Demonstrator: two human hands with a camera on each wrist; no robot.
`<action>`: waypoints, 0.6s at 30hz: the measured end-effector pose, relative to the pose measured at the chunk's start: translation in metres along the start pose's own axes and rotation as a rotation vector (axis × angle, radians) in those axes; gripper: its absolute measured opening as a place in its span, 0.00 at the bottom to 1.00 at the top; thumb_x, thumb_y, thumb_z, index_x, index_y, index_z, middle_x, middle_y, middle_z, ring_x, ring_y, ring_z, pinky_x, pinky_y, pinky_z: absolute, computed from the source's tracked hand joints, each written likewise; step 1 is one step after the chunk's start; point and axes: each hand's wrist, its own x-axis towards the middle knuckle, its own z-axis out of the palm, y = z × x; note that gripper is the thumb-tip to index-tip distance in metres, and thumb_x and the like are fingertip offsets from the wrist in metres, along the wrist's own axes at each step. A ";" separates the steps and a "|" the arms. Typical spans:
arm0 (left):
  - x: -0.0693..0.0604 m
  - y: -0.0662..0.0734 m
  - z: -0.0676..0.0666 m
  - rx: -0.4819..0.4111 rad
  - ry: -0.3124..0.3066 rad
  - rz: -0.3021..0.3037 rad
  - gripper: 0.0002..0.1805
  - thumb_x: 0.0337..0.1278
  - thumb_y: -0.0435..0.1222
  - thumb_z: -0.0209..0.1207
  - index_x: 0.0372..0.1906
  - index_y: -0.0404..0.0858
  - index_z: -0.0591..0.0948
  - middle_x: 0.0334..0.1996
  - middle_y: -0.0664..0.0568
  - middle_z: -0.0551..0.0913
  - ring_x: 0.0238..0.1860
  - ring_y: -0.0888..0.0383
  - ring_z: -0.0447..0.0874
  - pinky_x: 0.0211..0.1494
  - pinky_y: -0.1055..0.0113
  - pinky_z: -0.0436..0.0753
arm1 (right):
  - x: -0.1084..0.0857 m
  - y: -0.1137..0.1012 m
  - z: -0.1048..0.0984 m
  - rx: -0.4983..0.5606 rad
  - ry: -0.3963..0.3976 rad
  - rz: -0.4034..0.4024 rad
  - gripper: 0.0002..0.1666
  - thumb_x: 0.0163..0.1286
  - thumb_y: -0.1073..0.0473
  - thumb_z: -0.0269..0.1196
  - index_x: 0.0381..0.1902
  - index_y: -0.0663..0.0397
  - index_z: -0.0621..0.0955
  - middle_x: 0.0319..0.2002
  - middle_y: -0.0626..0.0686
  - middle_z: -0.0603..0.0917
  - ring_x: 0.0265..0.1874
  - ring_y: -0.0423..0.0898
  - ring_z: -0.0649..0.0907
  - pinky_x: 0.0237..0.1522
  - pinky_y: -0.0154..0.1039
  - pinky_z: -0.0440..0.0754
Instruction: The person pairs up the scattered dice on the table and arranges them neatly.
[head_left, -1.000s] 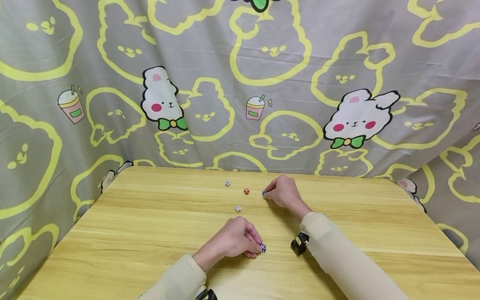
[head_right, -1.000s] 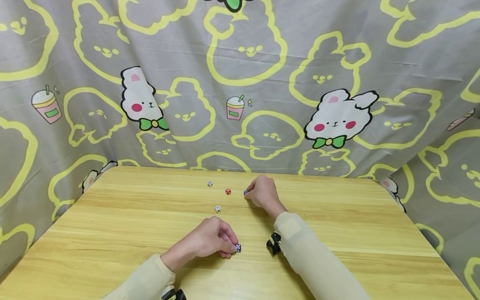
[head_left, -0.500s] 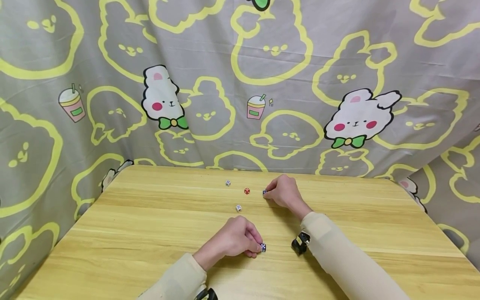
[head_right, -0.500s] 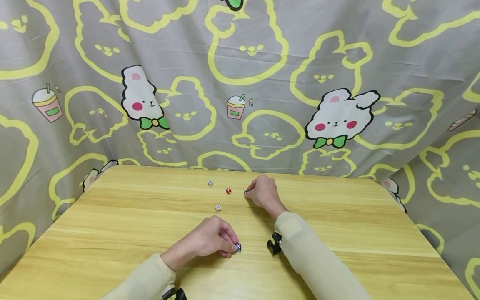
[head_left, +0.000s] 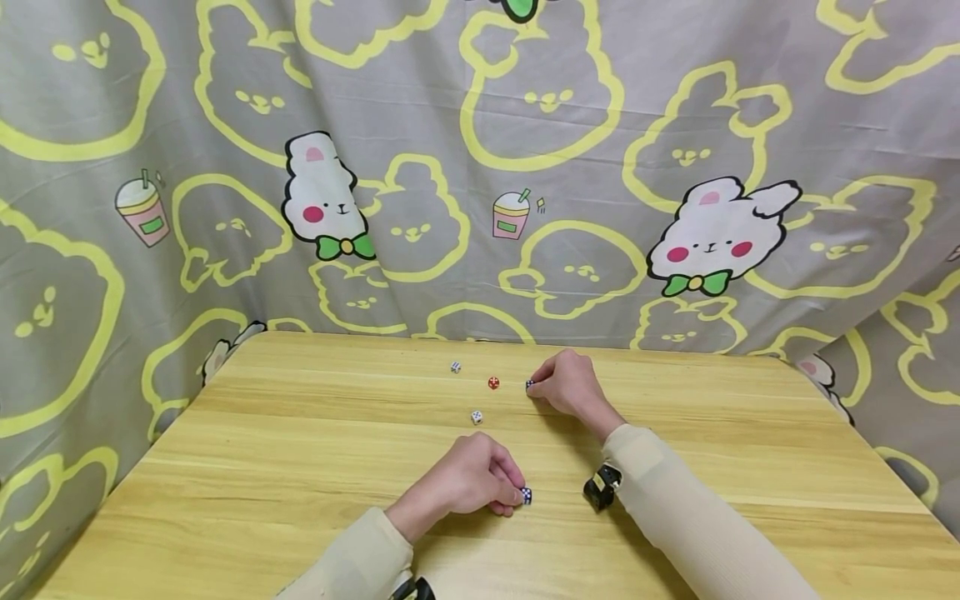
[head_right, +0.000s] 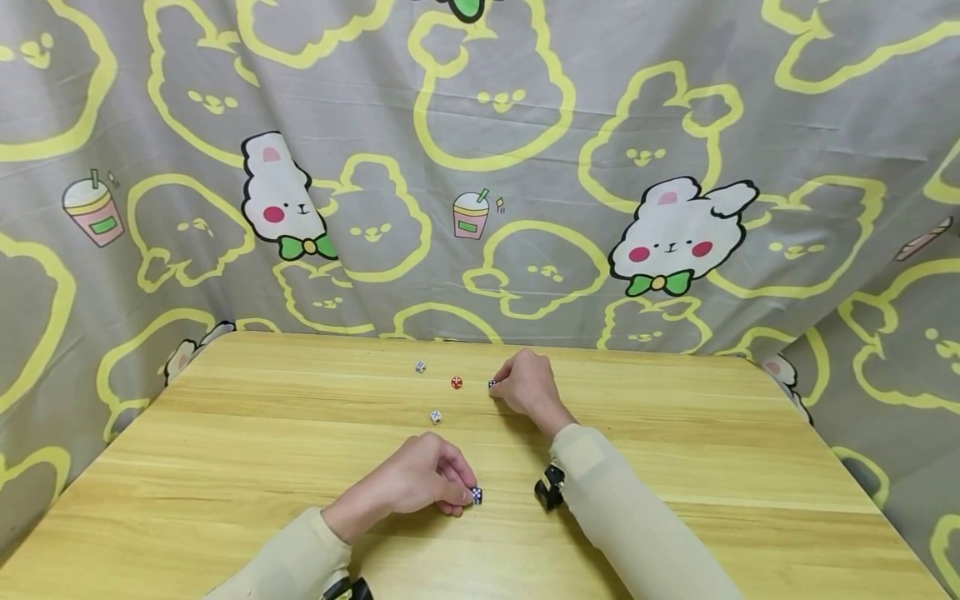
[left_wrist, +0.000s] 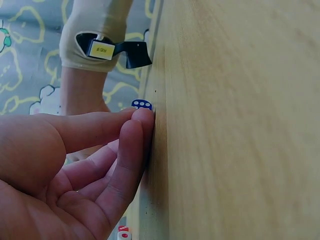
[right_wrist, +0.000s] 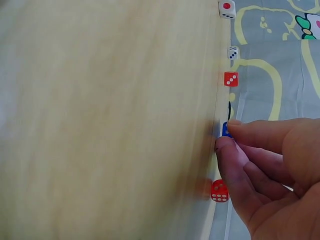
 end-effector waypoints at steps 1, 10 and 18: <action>0.000 0.000 0.000 0.000 0.000 0.000 0.06 0.54 0.21 0.72 0.30 0.32 0.87 0.22 0.46 0.89 0.22 0.58 0.88 0.30 0.64 0.90 | 0.000 0.000 0.000 0.003 -0.001 0.000 0.06 0.60 0.57 0.79 0.34 0.50 0.94 0.37 0.50 0.94 0.47 0.50 0.87 0.55 0.48 0.85; 0.000 0.000 0.000 0.005 0.002 -0.001 0.06 0.54 0.21 0.72 0.30 0.32 0.87 0.22 0.47 0.89 0.22 0.58 0.88 0.30 0.64 0.90 | -0.005 -0.001 -0.004 0.037 -0.009 0.006 0.05 0.61 0.56 0.79 0.33 0.49 0.94 0.35 0.49 0.94 0.41 0.47 0.86 0.45 0.40 0.83; 0.000 0.000 0.001 0.009 0.006 -0.005 0.06 0.54 0.21 0.72 0.31 0.32 0.87 0.22 0.47 0.89 0.21 0.58 0.88 0.30 0.64 0.89 | -0.014 -0.001 -0.012 0.074 -0.027 0.007 0.06 0.61 0.56 0.79 0.34 0.49 0.93 0.33 0.48 0.93 0.34 0.45 0.85 0.34 0.35 0.80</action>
